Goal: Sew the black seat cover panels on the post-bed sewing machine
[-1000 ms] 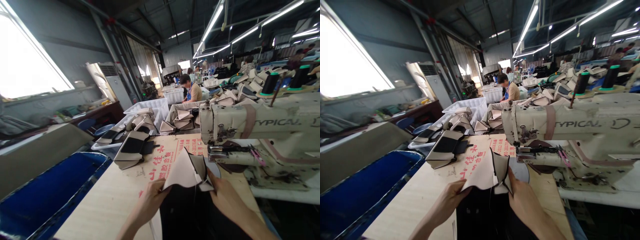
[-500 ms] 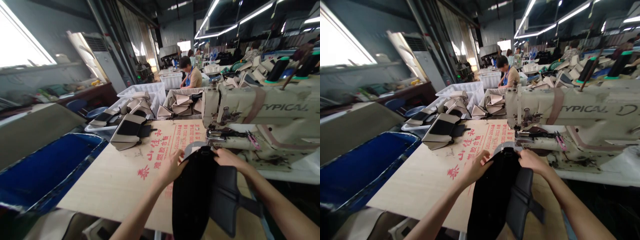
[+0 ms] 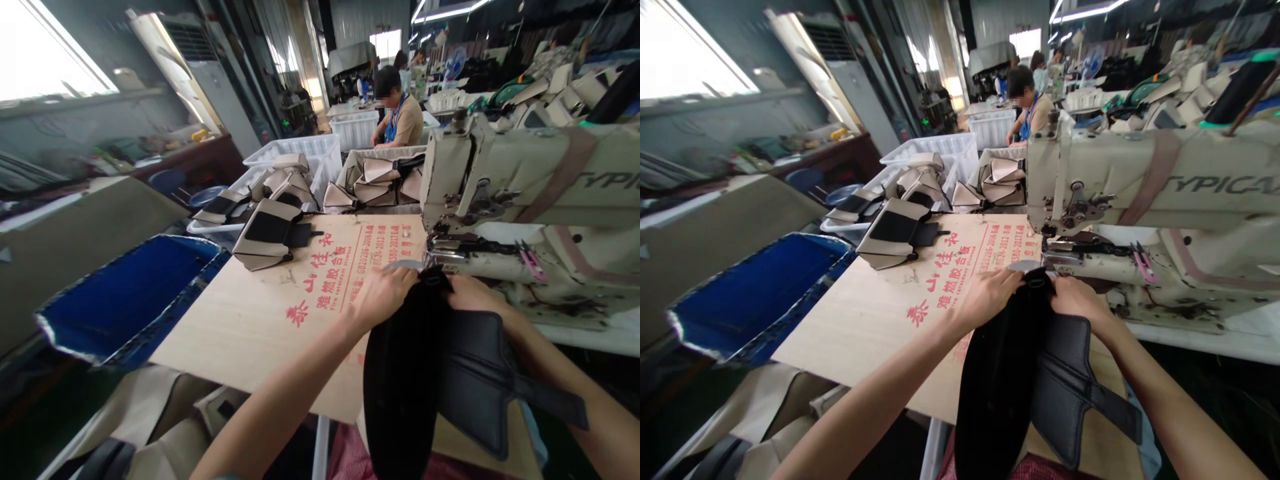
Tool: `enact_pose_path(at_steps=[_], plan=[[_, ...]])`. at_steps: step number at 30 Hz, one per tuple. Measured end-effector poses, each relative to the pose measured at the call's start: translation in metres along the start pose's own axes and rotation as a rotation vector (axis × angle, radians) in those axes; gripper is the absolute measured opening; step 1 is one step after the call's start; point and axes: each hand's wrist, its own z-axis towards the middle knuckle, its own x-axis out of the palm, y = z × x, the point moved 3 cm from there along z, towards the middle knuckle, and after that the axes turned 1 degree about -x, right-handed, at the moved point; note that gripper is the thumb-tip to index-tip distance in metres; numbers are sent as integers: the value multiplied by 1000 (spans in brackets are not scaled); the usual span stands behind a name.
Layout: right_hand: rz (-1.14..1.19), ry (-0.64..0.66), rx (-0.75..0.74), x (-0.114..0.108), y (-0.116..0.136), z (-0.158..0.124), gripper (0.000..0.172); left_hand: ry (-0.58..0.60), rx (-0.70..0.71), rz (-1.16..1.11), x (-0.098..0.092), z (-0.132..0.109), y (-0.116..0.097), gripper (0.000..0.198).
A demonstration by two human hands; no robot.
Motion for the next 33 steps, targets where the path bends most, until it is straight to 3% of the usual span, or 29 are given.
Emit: enact_pose_path(at_steps=[3,6,8,10,13,15,17,21,25,29,33], plan=[[0,-98,-80,-1,6,-1,42,-4,119,49,-9,-7,2,25],[90,-257,-289,-2,15,1,36,-54,101,-21,-14,-10,6,27],[148,-326,-387,-1,18,2,33,-86,0,-165,-14,-6,14,27],[166,-329,-415,1,18,4,31,-128,-195,-381,-13,1,30,30],[148,-320,-422,3,17,7,29,-307,-541,-606,-13,6,58,36],[118,-318,-422,4,15,8,28,-409,-622,-601,-17,2,65,31],[90,-322,-424,5,14,10,28,-377,-521,-545,-19,-4,57,22],[112,-344,-468,5,14,10,27,-123,-235,-445,-13,-13,30,44],[172,-363,-529,3,16,6,27,33,-91,-459,-3,1,32,19],[227,-449,-490,2,11,4,27,45,0,-491,1,12,36,23],[297,-389,-534,3,8,5,23,67,28,-502,7,7,32,25]])
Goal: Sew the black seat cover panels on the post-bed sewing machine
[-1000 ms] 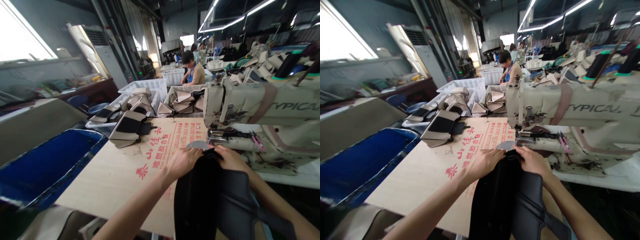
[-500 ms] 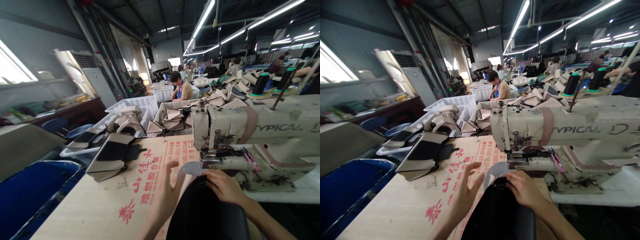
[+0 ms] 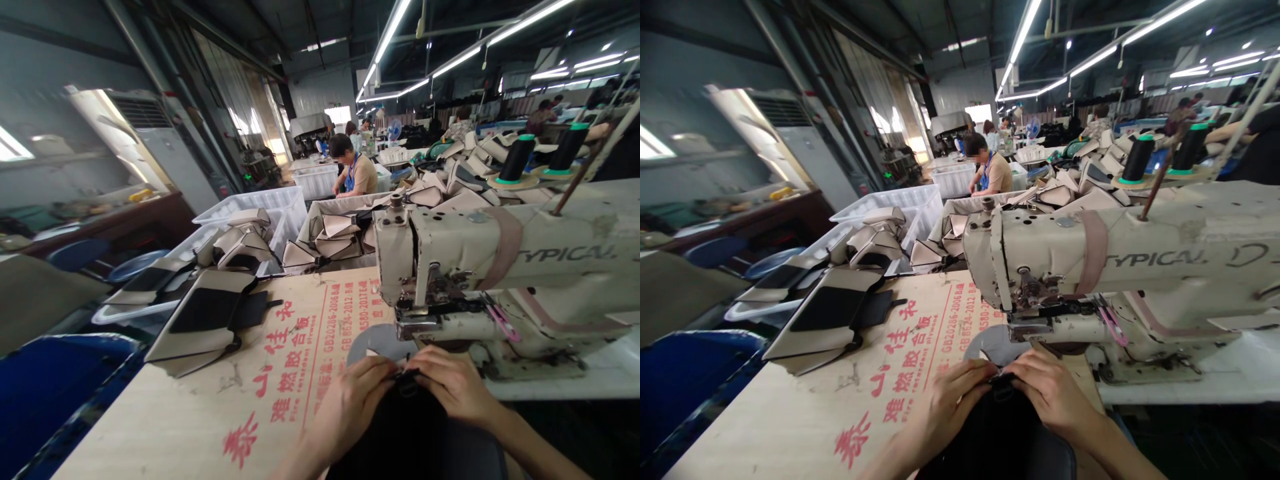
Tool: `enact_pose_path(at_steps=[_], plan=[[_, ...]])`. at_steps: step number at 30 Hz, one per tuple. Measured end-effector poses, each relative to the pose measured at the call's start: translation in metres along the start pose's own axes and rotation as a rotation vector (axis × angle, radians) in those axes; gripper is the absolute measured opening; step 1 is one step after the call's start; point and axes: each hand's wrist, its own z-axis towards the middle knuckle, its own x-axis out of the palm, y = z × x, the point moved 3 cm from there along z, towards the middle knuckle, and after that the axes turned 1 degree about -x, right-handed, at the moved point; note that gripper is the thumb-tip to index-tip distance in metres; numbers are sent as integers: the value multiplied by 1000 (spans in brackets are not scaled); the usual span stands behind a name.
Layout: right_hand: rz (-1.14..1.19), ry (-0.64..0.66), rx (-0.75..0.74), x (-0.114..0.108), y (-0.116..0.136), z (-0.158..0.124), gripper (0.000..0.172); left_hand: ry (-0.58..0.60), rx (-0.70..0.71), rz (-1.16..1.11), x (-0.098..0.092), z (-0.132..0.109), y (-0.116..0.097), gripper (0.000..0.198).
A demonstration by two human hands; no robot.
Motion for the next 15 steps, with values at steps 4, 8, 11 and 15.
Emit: enact_pose_path(at_steps=[4,8,11,15], plan=[[60,88,-32,0,0,1,21,68,73,29,7,-3,1,24],[95,78,-1,-1,-1,-2,20,51,85,18,9,-1,2,20],[121,58,18,-1,-2,-4,20,-49,80,51,13,-1,0,15],[94,52,38,-2,-2,-3,21,-202,140,89,19,-1,-1,13]])
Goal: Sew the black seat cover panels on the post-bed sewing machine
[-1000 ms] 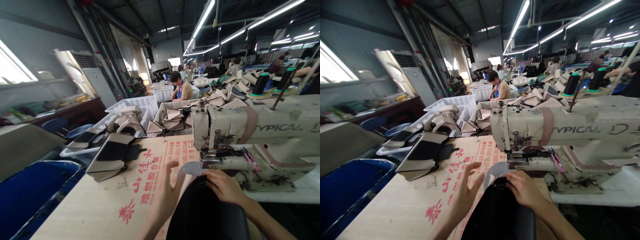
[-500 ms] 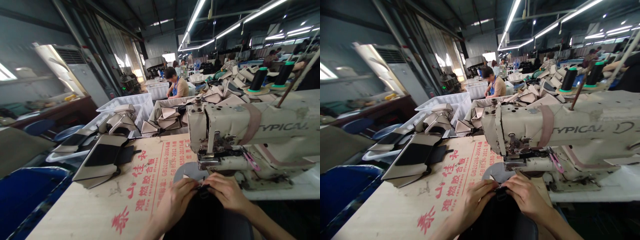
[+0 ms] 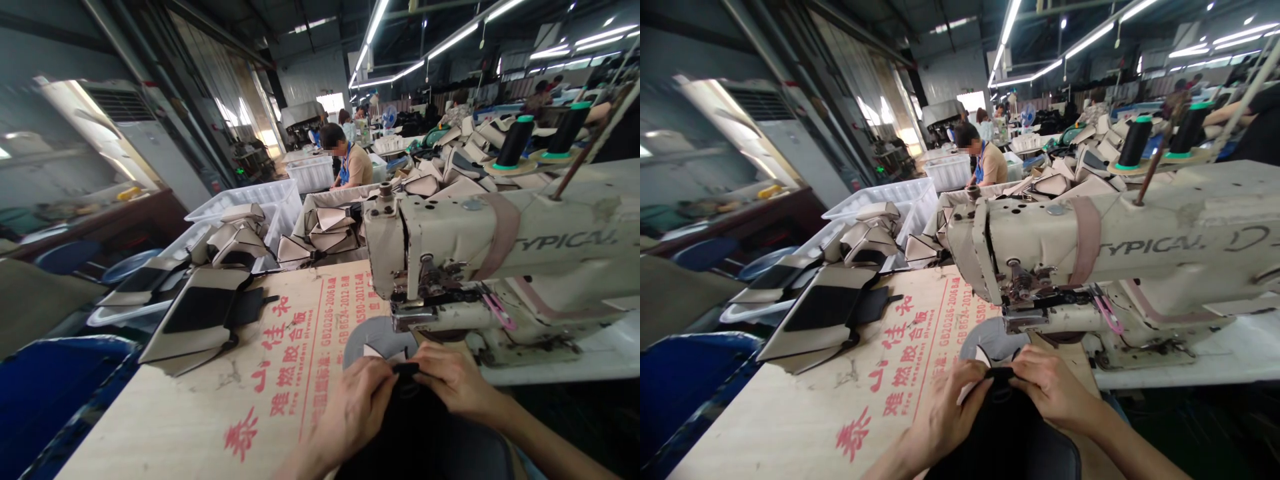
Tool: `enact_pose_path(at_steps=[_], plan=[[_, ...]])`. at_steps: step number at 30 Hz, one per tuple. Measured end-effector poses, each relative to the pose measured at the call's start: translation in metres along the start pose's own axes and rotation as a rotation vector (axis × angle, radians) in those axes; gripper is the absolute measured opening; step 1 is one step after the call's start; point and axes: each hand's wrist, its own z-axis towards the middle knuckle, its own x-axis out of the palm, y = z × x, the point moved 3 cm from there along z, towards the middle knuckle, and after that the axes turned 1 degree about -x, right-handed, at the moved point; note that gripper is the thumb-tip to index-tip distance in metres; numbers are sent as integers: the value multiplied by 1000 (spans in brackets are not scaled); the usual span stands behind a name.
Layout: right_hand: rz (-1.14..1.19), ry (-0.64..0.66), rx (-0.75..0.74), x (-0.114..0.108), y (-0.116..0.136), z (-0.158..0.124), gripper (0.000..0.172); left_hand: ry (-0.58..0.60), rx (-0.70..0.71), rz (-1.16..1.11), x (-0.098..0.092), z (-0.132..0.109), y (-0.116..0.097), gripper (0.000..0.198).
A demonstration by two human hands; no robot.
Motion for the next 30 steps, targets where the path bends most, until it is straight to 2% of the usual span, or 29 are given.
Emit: enact_pose_path(at_steps=[2,6,12,15,19,21,25,30], plan=[[-35,-3,10,0,1,3,27,0,35,6,0,2,0,18],[-62,-9,7,0,0,8,30,124,24,0,-6,11,2,29],[-106,-8,27,2,-4,11,30,235,-32,44,-17,20,-1,23],[-74,-46,98,1,-2,10,23,293,-51,50,-17,24,0,23],[-23,-170,288,-3,-4,11,15,297,-43,28,-16,28,7,21],[-54,-149,240,-2,-5,13,22,278,-46,18,-16,31,12,20],[-237,3,-47,3,-9,19,26,270,-81,-15,-12,39,16,20],[-341,-11,-91,3,-14,20,24,256,-167,-149,-14,40,19,21]])
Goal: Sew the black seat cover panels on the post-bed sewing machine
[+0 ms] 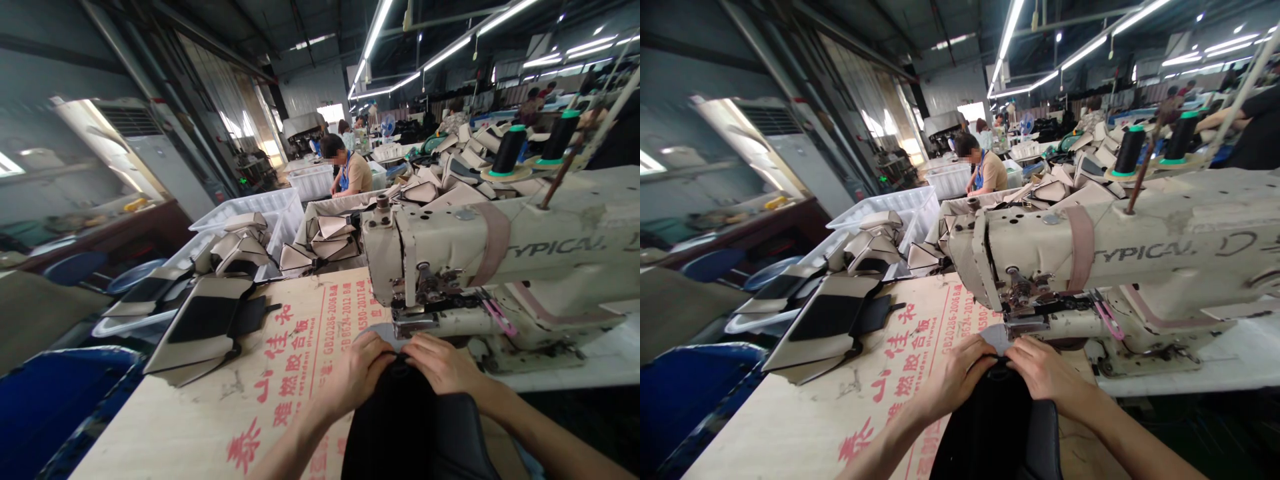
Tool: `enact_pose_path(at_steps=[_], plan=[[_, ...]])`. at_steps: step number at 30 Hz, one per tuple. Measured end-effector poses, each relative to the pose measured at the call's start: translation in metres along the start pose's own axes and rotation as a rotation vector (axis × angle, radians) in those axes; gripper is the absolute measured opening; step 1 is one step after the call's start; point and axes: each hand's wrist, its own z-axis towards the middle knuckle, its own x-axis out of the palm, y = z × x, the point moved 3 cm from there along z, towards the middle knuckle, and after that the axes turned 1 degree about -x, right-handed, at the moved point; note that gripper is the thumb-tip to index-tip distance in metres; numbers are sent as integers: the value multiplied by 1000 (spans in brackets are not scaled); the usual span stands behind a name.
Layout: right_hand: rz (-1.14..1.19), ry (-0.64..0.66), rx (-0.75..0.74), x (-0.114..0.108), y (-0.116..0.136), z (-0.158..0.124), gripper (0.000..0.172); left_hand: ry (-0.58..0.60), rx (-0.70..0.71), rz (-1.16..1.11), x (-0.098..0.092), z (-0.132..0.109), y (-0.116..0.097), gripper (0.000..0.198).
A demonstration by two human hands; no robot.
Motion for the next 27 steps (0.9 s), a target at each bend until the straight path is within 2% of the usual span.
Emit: enact_pose_path(at_steps=[2,6,9,11,12,14,16,19,22,27], plan=[[36,-15,17,0,0,-1,25,-13,-64,-92,0,-11,7,23],[326,-27,167,1,0,-2,22,7,-223,-216,13,-38,23,35],[470,-65,273,-3,2,-1,19,-180,-340,-114,20,-37,24,41],[532,-107,350,-8,5,-1,18,-283,-382,-3,17,-26,18,44],[578,-132,400,-9,7,-2,19,-291,-379,44,14,-17,14,44],[694,-188,508,-5,10,-4,25,-248,-338,111,4,3,7,40],[835,-259,618,9,13,-6,32,-168,-296,178,-7,23,6,35],[1054,-378,758,38,12,-6,38,-51,-272,250,-16,50,15,31],[1231,-479,860,60,5,-1,40,6,-282,308,-15,70,30,26],[1396,-636,995,68,-9,6,38,36,-286,352,-9,90,48,18]])
